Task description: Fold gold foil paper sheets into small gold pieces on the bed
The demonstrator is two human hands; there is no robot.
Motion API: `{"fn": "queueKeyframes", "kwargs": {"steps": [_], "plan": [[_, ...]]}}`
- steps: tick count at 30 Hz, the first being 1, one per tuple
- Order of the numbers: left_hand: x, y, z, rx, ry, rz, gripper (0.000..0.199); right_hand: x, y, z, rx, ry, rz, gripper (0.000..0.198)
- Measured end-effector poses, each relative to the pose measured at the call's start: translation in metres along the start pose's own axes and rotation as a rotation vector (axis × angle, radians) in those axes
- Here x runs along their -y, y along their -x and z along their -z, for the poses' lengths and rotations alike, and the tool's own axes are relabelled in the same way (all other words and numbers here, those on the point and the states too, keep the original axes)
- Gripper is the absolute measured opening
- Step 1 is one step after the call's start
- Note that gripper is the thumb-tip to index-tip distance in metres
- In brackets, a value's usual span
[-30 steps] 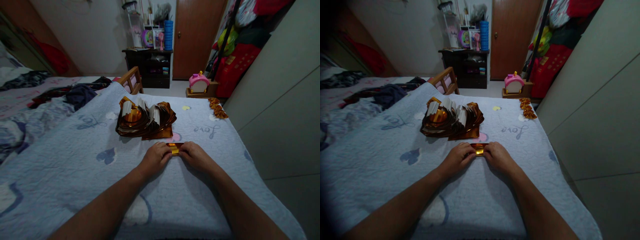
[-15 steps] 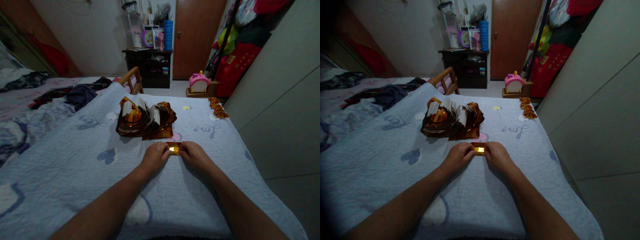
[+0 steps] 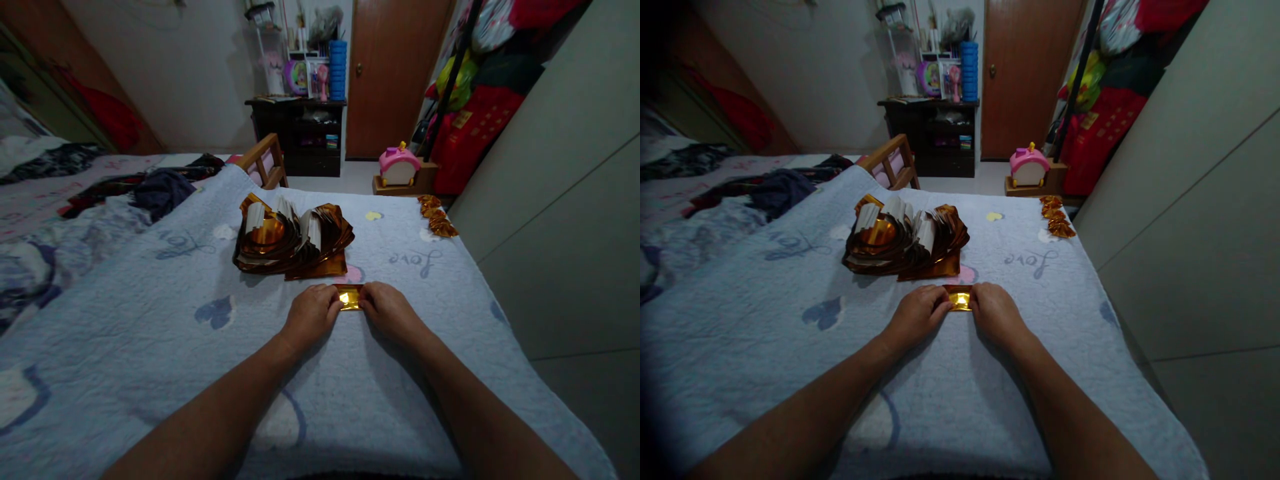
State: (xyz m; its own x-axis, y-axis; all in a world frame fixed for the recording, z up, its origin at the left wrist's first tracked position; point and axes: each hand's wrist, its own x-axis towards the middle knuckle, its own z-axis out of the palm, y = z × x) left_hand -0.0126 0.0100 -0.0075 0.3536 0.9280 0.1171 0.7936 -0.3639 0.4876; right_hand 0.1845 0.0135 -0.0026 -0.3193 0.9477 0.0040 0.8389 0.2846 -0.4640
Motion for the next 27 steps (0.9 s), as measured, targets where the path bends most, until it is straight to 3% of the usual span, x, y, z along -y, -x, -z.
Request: {"fn": "queueKeyframes", "kwargs": {"steps": [27], "plan": [[-0.0022, 0.0005, 0.0046, 0.053, 0.041, 0.006, 0.020, 0.0023, 0.0014, 0.0008, 0.015, 0.001, 0.008, 0.016]]}}
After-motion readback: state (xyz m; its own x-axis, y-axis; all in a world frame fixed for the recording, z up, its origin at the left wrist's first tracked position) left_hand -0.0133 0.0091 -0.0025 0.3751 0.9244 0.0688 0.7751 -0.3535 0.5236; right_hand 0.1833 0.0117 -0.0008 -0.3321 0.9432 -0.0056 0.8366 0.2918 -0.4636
